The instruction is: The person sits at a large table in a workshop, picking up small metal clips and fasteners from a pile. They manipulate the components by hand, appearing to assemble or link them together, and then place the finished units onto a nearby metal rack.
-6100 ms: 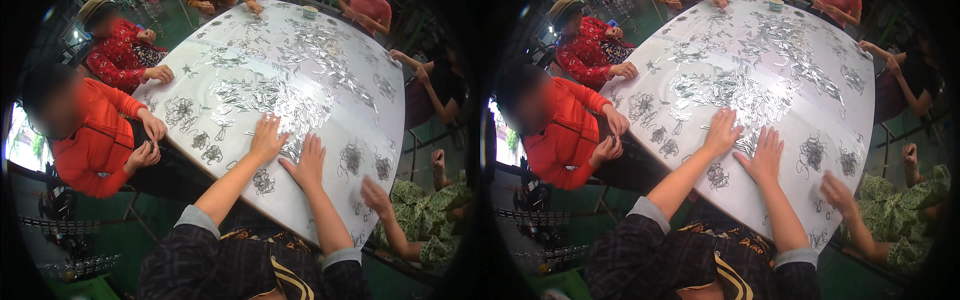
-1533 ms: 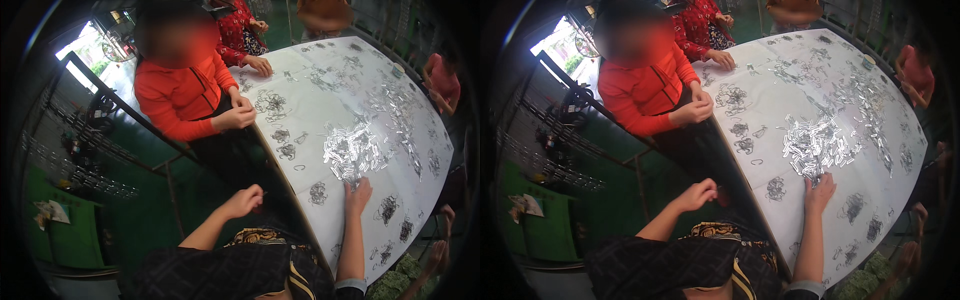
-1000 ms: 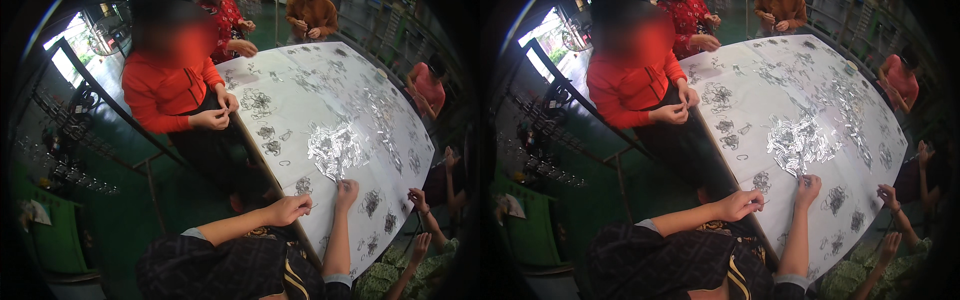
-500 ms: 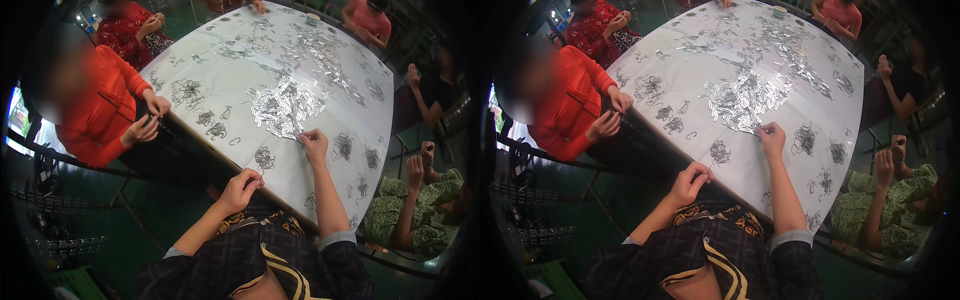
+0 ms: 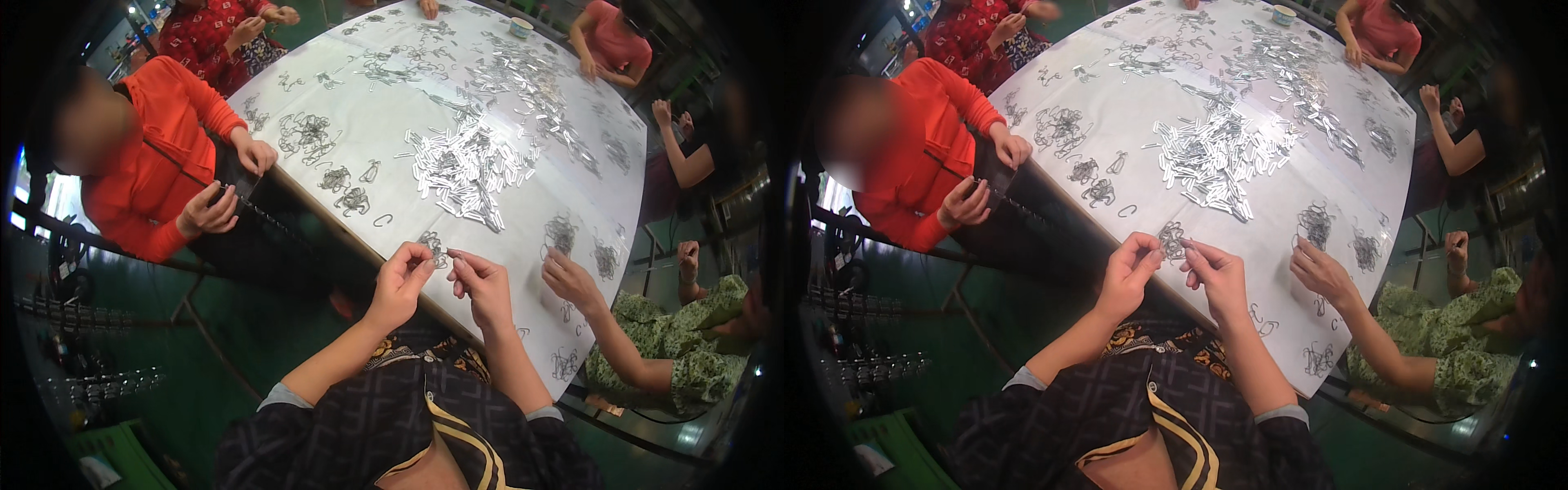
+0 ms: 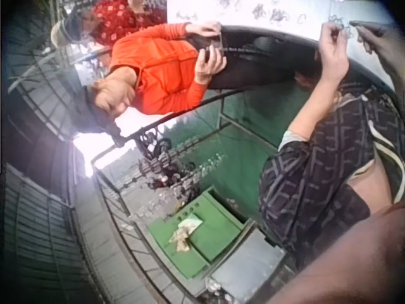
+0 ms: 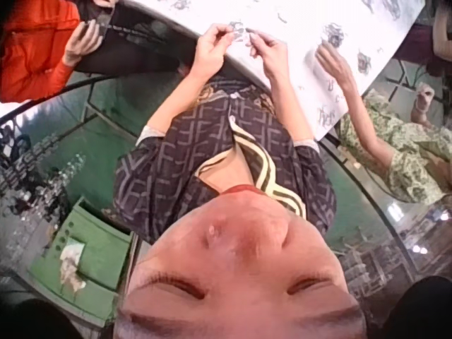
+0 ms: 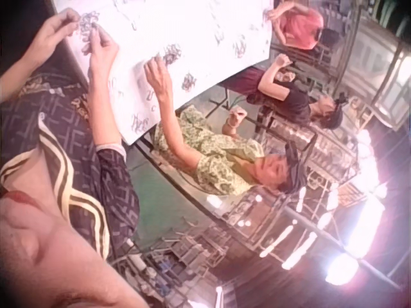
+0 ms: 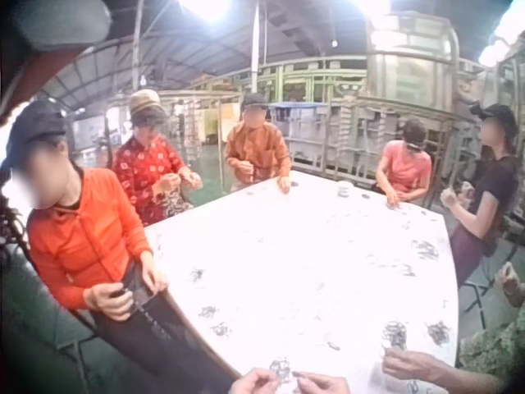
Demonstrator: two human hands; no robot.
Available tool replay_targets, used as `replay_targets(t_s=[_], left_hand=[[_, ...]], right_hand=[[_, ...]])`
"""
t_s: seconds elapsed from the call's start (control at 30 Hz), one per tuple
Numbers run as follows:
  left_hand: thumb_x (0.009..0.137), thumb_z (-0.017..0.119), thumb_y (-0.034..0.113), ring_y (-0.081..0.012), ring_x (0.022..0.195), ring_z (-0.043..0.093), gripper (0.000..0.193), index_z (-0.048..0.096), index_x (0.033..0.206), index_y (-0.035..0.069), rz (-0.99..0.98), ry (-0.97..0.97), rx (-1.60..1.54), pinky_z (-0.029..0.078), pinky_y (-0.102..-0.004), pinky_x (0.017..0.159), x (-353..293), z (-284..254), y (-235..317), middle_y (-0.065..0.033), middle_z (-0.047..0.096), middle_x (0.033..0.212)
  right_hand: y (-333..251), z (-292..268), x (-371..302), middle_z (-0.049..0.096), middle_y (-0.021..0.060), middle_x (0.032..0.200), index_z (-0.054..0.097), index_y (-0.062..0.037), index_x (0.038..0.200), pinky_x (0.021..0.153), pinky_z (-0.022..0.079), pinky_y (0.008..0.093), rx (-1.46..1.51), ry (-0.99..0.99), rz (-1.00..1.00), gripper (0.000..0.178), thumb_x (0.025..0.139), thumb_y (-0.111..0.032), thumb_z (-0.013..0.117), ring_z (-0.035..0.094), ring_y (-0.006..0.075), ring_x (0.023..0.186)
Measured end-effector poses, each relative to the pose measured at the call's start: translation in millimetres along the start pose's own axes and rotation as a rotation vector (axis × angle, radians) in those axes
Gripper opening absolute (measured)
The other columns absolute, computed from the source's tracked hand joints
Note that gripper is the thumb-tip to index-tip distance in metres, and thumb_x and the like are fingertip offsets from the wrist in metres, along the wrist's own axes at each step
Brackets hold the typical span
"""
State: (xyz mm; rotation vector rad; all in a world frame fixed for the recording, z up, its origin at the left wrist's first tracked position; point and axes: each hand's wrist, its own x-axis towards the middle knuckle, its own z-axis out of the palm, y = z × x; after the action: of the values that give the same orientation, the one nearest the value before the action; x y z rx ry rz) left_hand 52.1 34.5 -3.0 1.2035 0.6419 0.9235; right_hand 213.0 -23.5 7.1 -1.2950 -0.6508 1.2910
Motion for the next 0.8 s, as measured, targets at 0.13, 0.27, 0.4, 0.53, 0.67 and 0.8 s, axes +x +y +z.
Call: replay_targets(t_s=[0.13, 0.27, 0.4, 0.53, 0.67, 0.8], left_hand=[[0.097, 0.055, 0.009, -0.0033, 0.082, 0.047, 0.009, 0.054, 0.101, 0.001, 0.019, 0.02, -0.1, 0.041, -0.0193, 0.074, -2, 13, 3, 0.0015, 0.055, 0.091], [0.097, 0.055, 0.009, -0.0031, 0.08, 0.048, 0.008, 0.054, 0.101, 0.001, 0.004, 0.026, -0.017, 0.041, -0.019, 0.071, -8, 8, -2, 0.0013, 0.055, 0.09], [0.097, 0.056, 0.009, -0.0029, 0.077, 0.049, 0.01, 0.055, 0.099, 0.0, -0.028, 0.052, 0.011, 0.041, -0.0188, 0.068, -10, 5, -8, 0.0013, 0.056, 0.086], [0.095, 0.058, 0.01, -0.0029, 0.072, 0.051, 0.011, 0.057, 0.097, -0.001, -0.06, 0.074, -0.04, 0.042, -0.0188, 0.064, -11, 10, -5, 0.0019, 0.057, 0.081], [0.094, 0.059, 0.009, -0.0041, 0.069, 0.055, 0.009, 0.058, 0.096, 0.0, -0.156, 0.058, -0.12, 0.045, -0.0194, 0.062, -13, 13, -9, -0.0007, 0.062, 0.08], [0.094, 0.059, 0.008, -0.0064, 0.068, 0.058, 0.008, 0.059, 0.096, 0.0, -0.201, 0.076, -0.182, 0.047, -0.0203, 0.062, -12, 16, -12, -0.0048, 0.066, 0.081]], right_hand=[[11, 7, -9, 0.058, 0.0019, 0.08, 0.062, 0.003, 0.123, 0.063, 0.043, 0.0211, 0.019, -0.013, -0.022, 0.031, 0.094, -0.007, 0.058, 0.052, 0.0076, 0.069], [17, 11, -15, 0.06, 0.0024, 0.083, 0.062, 0.0025, 0.123, 0.065, 0.044, 0.0227, 0.22, -0.023, 0.077, 0.031, 0.094, -0.007, 0.059, 0.053, 0.0081, 0.072], [22, 15, -20, 0.065, 0.0054, 0.09, 0.062, 0.0042, 0.122, 0.069, 0.047, 0.0228, 0.201, 0.018, 0.038, 0.033, 0.09, -0.005, 0.063, 0.058, 0.0098, 0.077], [24, 15, -25, 0.069, 0.01, 0.095, 0.064, 0.0066, 0.115, 0.073, 0.051, 0.0243, 0.116, 0.141, -0.022, 0.03, 0.086, -0.001, 0.068, 0.065, 0.0131, 0.081], [22, 17, -30, 0.069, 0.0112, 0.093, 0.066, 0.0065, 0.101, 0.076, 0.053, 0.0259, 0.142, 0.189, -0.114, 0.017, 0.086, -0.001, 0.069, 0.066, 0.0144, 0.082], [22, 17, -32, 0.069, 0.0107, 0.092, 0.066, 0.0052, 0.094, 0.077, 0.053, 0.0256, 0.113, 0.231, -0.201, 0.011, 0.086, -0.001, 0.069, 0.066, 0.0135, 0.081]])
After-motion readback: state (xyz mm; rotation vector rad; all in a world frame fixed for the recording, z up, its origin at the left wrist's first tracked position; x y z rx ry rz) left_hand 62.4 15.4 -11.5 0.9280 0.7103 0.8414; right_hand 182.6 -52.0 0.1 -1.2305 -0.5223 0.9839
